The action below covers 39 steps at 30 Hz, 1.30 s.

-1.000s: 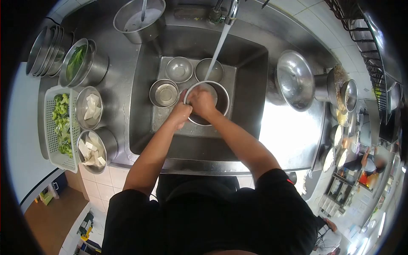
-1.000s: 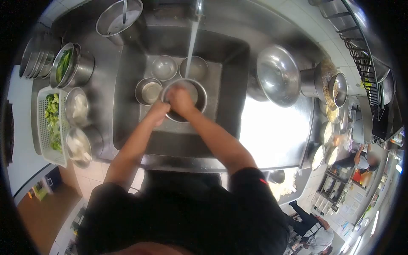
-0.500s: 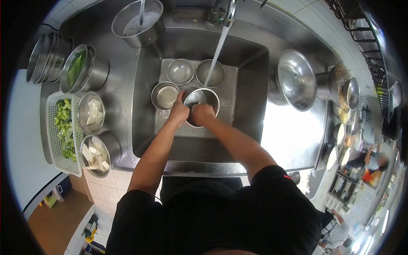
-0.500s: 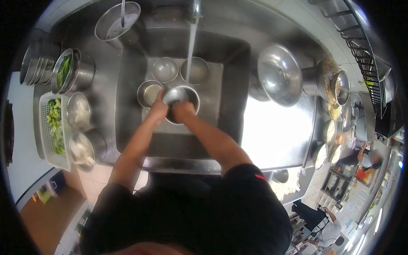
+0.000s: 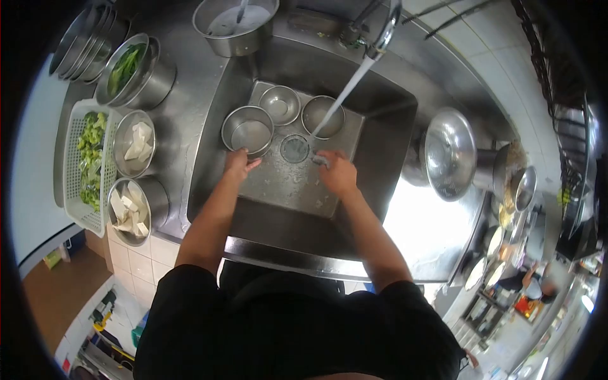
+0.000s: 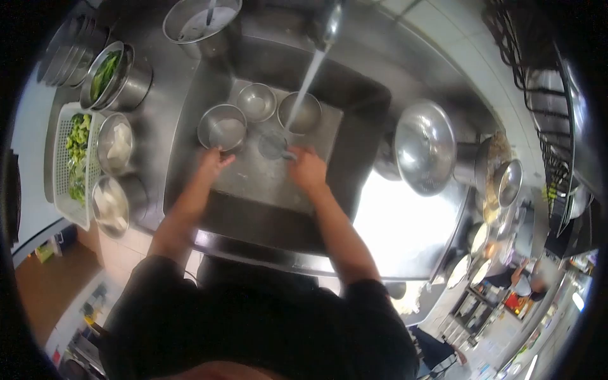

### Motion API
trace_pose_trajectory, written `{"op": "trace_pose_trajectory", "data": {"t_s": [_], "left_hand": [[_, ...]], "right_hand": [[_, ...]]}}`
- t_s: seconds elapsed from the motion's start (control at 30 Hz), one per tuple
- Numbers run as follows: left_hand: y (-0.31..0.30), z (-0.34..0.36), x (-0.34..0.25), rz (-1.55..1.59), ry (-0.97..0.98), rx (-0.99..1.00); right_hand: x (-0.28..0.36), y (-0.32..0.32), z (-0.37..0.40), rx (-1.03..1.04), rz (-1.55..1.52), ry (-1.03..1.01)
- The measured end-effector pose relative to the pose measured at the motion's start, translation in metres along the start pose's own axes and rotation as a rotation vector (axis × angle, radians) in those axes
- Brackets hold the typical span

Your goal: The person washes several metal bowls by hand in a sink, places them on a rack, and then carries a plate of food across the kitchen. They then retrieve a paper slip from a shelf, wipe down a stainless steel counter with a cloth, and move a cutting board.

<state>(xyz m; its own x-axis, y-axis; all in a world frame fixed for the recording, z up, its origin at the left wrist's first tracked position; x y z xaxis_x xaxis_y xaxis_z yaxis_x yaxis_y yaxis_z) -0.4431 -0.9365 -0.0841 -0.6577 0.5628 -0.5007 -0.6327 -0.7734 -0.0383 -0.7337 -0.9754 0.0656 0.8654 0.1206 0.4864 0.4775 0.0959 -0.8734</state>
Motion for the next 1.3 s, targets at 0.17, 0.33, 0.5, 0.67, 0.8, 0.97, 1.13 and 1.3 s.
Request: {"op": "trace_pose_trajectory", "data": {"t_s": [0.17, 0.33, 0.5, 0.67, 0.8, 0.97, 1.13, 1.3], "left_hand": [[0.069, 0.046, 0.077, -0.446, 0.304, 0.019], [0.182, 0.062, 0.068, -0.879, 1.721, 0.172], [0.219, -0.061, 0.108, -1.756, 1.751, 0.268], [0.143, -0.007, 0.126, -1.401, 1.524, 0.412], [0.103, 0.034, 0.102, -0.955, 1.053, 0.340], [0.087, 0.043, 0.086, -0.696, 0.461, 0.455], [0.063, 0.097, 0.016, -0.453, -0.166, 0.747], [0.030, 0.100, -0.004, -0.276, -0.310, 0.783]], "right_hand": [[-0.031, 0.015, 0.047, 0.026, -0.100, 0.166], [-0.032, -0.001, 0.074, 0.026, -0.268, 0.354], [-0.028, -0.024, 0.073, 0.086, -0.367, 0.495], [0.051, -0.050, -0.002, 0.180, -1.120, 0.481], [0.183, -0.073, -0.120, 0.000, -0.876, -0.229], [0.307, -0.039, -0.280, -0.048, -0.056, -0.606], [0.287, 0.064, -0.350, 0.331, 0.317, -0.662], [0.296, 0.025, -0.350, 0.143, 0.146, -0.510]]}}
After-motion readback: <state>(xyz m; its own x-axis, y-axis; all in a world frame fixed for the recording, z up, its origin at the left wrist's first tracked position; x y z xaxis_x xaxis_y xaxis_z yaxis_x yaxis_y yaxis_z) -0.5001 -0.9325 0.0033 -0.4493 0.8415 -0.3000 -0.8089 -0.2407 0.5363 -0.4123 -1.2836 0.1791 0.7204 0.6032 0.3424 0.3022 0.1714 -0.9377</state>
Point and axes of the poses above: each hand's wrist, its own z-axis away from the middle knuckle, its own y-axis out of the palm, x = y × z, the point moved 3 cm from there along -z, towards the middle knuckle, and after that the axes turned 14 degrees about -x, right-handed, at the moved point
